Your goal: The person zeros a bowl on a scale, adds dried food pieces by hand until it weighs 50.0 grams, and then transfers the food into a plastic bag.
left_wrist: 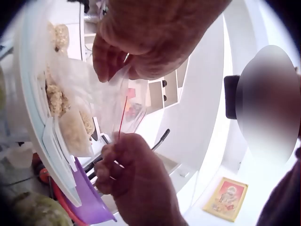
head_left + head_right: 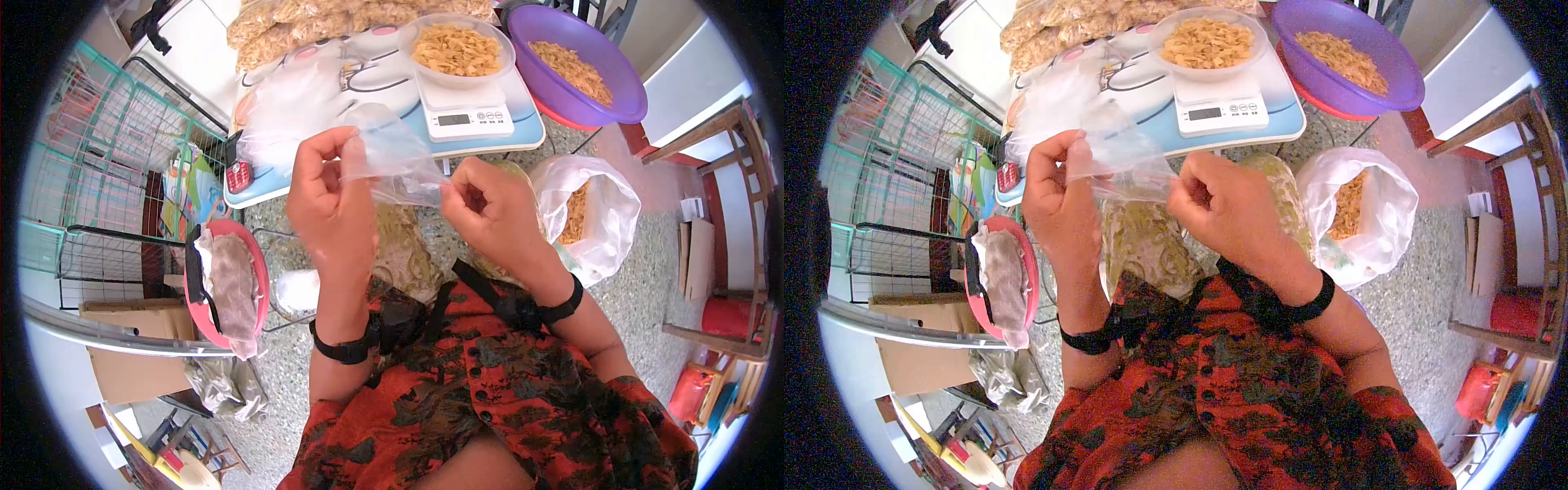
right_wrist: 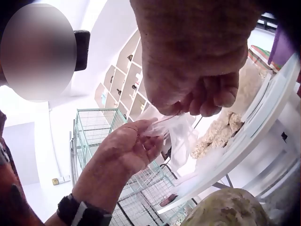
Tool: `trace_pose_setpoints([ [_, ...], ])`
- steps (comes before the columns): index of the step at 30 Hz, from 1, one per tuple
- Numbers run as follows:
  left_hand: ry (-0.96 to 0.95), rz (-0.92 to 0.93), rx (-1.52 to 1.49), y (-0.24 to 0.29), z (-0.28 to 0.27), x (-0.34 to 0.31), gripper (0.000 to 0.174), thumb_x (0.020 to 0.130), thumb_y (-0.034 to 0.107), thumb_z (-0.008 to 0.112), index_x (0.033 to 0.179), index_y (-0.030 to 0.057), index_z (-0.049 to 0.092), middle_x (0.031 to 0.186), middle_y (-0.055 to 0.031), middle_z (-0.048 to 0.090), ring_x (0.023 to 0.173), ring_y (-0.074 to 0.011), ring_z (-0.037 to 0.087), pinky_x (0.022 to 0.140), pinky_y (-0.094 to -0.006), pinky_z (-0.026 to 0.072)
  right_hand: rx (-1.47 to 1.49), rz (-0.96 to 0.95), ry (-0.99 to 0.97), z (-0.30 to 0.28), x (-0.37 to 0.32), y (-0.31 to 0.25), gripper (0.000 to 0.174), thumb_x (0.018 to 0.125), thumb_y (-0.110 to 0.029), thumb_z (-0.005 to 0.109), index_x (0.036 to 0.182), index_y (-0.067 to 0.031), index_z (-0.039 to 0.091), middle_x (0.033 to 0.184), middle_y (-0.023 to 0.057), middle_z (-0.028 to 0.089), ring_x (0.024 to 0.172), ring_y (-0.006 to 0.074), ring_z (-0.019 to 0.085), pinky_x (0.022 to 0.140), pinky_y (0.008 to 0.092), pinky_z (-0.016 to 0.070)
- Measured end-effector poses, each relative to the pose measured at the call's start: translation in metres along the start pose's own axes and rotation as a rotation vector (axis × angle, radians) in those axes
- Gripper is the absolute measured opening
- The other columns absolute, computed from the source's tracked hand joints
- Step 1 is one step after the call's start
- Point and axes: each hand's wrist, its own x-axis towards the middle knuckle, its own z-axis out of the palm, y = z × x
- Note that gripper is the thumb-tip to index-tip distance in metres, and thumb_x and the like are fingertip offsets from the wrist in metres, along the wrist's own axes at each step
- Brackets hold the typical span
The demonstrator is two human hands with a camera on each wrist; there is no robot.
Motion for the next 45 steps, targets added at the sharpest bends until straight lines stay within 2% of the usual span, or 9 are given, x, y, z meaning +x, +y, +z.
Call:
trace_pose_setpoints([
  [5,-0.037,0.227,0.301,0.0,0.011,0.001,0.012,0.09,0.006,0.065,0.102,0.0027,0.063,0.084,-0.004,0.061,0.065,-0.0091,0.054,0.06,-0.0234,0.0469,-0.073,-0.247,0.246,-0.003,0.015,-0.019,0.022,0.079,-0.011,0.074,0.091,-0.0059,0.056,0.07,0.0023,0.051,0.056,0.0118,0.048,0.051,0.0263,0.0405],
  [9,-0.093,0.227,0.323,0.006,0.016,-0.001,0.015,0.088,0.005,0.065,0.103,0.003,0.063,0.086,-0.0059,0.06,0.069,-0.0117,0.057,0.061,-0.0247,0.0482,-0.177,-0.469,0.329,-0.002,0.031,-0.013,0.02,0.082,-0.01,0.071,0.097,-0.0052,0.059,0.079,0.0075,0.059,0.06,0.0198,0.055,0.055,0.0298,0.0458],
  [17,-0.156,0.368,0.328,0.002,0.003,0.001,0.019,0.08,-0.001,0.065,0.098,0.004,0.06,0.088,-0.0086,0.06,0.077,-0.0214,0.064,0.066,-0.0305,0.0513,-0.263,-0.357,0.241,-0.019,0.042,-0.011,0.01,0.089,-0.014,0.063,0.093,-0.0086,0.056,0.082,0.0101,0.063,0.075,0.0303,0.065,0.061,0.0397,0.0502],
  [20,-0.224,0.637,0.498,0.008,0.002,0.004,0.015,0.082,0.001,0.067,0.097,0.0043,0.062,0.086,-0.0093,0.06,0.073,-0.0197,0.062,0.064,-0.0303,0.0496,-0.242,-0.331,0.223,-0.016,0.042,-0.011,0.011,0.088,-0.016,0.064,0.092,-0.0088,0.057,0.082,0.0104,0.063,0.075,0.0305,0.065,0.061,0.0398,0.0502],
  [26,-0.103,0.376,0.468,0.021,0.006,0.007,0.006,0.087,0.007,0.07,0.09,0.0032,0.068,0.08,-0.0087,0.058,0.063,-0.017,0.056,0.058,-0.029,0.0448,-0.219,-0.434,0.147,-0.024,0.039,-0.017,0.023,0.081,-0.014,0.071,0.101,-0.0087,0.06,0.086,0.0099,0.063,0.077,0.0293,0.064,0.063,0.0376,0.0511],
  [29,-0.102,0.357,0.462,0.021,0.005,0.011,0.006,0.087,0.008,0.07,0.089,0.0031,0.068,0.079,-0.008,0.057,0.063,-0.0164,0.055,0.057,-0.0286,0.044,-0.365,-0.769,0.322,-0.032,0.036,-0.021,0.033,0.077,-0.01,0.072,0.108,-0.005,0.061,0.095,0.0115,0.062,0.087,0.0301,0.064,0.071,0.0375,0.0535],
  [31,-0.102,0.377,0.451,0.02,0.008,0.011,0.006,0.087,0.008,0.07,0.089,0.0032,0.069,0.079,-0.0073,0.057,0.063,-0.016,0.055,0.057,-0.0284,0.0439,-0.314,-0.883,0.218,-0.027,0.02,-0.025,0.032,0.078,-0.008,0.069,0.108,-0.0024,0.06,0.102,0.0129,0.062,0.097,0.0314,0.063,0.078,0.0381,0.0538],
  [38,-0.092,0.424,0.425,0.025,0.01,0.007,0.01,0.089,0.009,0.067,0.096,0.0041,0.072,0.08,-0.0076,0.057,0.065,-0.0181,0.056,0.058,-0.0303,0.0453,-0.496,-0.617,-0.033,-0.005,0.019,-0.034,0.04,0.076,0.0,0.06,0.115,0.0061,0.06,0.127,0.0183,0.055,0.122,0.034,0.053,0.089,0.0378,0.0511],
  [45,-0.147,0.595,0.482,0.021,0.004,0.005,0.013,0.092,0.011,0.063,0.098,0.002,0.07,0.083,-0.0104,0.059,0.069,-0.023,0.059,0.062,-0.0323,0.0467,-0.709,-0.544,-0.158,0.01,0.023,-0.022,0.032,0.079,-0.013,0.059,0.107,0.002,0.063,0.114,0.0135,0.06,0.112,0.0268,0.056,0.077,0.0342,0.0507],
])
